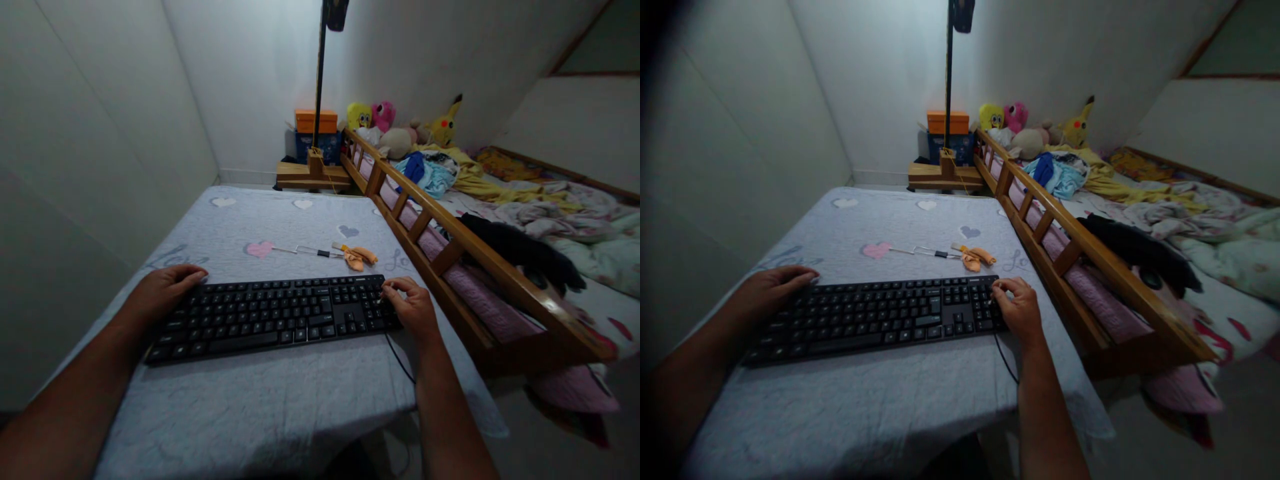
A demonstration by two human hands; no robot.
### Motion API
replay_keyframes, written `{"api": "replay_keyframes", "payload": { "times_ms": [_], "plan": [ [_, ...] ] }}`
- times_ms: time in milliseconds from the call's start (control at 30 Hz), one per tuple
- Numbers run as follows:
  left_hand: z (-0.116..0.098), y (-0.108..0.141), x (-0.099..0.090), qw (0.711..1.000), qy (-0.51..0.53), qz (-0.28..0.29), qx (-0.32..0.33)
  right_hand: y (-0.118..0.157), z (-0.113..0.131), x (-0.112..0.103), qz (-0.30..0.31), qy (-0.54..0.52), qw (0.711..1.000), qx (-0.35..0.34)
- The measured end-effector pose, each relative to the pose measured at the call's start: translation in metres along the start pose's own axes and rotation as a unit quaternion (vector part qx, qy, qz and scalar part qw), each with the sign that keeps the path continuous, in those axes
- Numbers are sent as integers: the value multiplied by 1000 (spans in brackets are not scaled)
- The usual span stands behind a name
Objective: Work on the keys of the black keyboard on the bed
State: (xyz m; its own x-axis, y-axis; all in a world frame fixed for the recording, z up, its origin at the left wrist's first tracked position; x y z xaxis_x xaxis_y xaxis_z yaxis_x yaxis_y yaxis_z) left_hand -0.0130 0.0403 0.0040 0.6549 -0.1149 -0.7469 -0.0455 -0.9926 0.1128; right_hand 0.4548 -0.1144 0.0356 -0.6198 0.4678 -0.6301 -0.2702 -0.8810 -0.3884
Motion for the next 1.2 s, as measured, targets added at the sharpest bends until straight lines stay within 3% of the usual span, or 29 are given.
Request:
{"api": "replay_keyframes", "payload": {
  "times_ms": [1200],
  "plan": [
    [3, -3, 2, 1000, 13, 2, -5, 0, -14, -7, -58, 25, 998, 18]
  ]
}}
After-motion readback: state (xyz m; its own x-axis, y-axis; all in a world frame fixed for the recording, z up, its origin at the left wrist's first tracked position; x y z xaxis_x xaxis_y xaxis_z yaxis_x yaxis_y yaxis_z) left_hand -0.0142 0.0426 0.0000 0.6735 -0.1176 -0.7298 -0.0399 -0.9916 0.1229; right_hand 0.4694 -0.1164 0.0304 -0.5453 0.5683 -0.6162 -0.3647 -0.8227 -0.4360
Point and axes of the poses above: each hand's wrist, its own y-axis away from the middle knuckle, its own x-axis out of the palm, z = x × y, the point moved 4 cm from there along -y, towards the middle knuckle, and after that the axes turned 3 degrees about y, right-handed, at the moved point
